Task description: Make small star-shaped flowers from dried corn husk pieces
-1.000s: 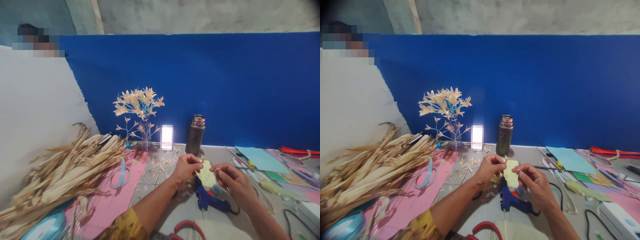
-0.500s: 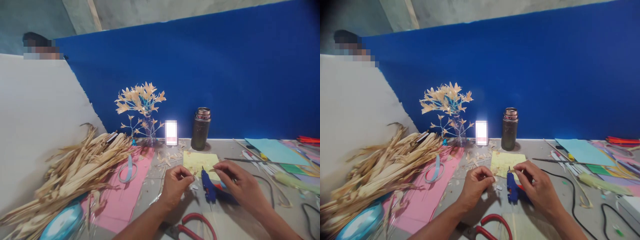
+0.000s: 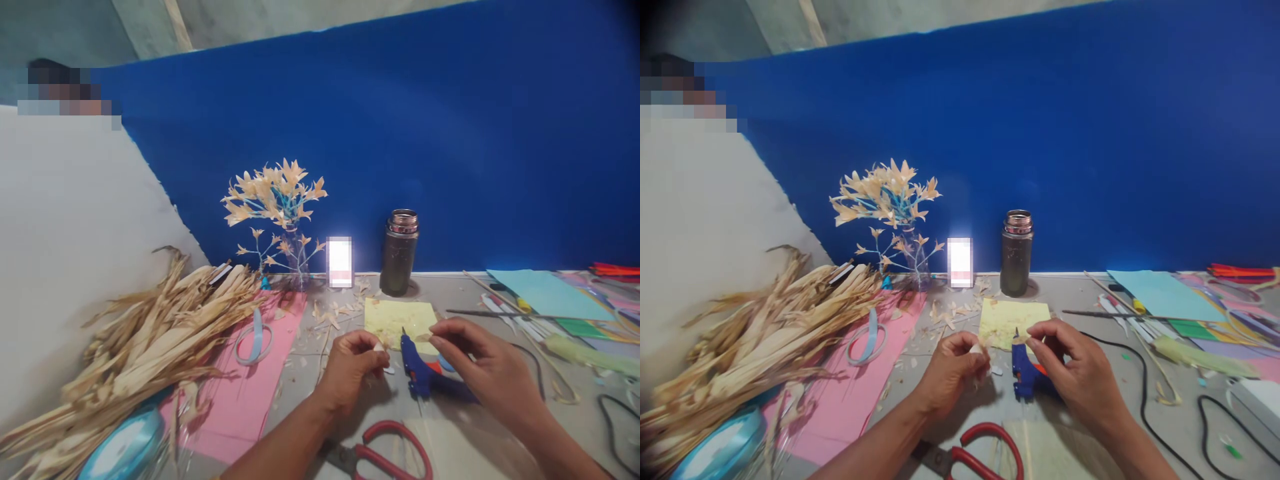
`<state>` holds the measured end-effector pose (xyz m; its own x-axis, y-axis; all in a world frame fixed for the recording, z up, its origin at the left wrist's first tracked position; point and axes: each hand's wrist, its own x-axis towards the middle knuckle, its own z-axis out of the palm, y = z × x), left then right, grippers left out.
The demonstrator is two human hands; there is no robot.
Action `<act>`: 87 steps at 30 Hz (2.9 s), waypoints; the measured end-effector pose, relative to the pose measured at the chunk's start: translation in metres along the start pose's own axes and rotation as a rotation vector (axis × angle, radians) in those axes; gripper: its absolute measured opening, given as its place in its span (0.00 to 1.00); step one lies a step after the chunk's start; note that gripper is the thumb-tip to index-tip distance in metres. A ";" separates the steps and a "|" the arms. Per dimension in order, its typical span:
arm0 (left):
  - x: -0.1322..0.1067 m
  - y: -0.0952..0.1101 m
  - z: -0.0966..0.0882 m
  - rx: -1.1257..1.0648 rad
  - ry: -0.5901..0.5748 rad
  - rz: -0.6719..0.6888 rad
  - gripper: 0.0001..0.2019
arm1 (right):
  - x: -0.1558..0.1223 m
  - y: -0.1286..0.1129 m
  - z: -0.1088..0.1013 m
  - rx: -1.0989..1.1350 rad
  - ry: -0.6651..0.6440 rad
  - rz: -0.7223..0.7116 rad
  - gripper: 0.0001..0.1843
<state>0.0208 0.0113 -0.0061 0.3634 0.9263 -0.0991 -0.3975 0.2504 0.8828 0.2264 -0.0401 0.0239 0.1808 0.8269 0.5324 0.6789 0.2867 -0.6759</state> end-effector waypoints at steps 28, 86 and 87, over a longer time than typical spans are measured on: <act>-0.008 -0.015 0.008 0.108 0.073 -0.123 0.15 | -0.009 -0.002 0.014 -0.284 -0.251 -0.398 0.09; -0.009 0.000 0.004 0.284 0.064 0.234 0.09 | -0.025 -0.004 0.039 0.049 0.002 -0.391 0.04; -0.010 -0.001 0.004 0.309 0.064 0.255 0.08 | -0.025 -0.004 0.039 0.043 -0.010 -0.410 0.07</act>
<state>0.0212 0.0009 -0.0036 0.2291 0.9659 0.1207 -0.1925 -0.0766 0.9783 0.1912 -0.0436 -0.0063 -0.1058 0.6448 0.7570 0.6627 0.6133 -0.4298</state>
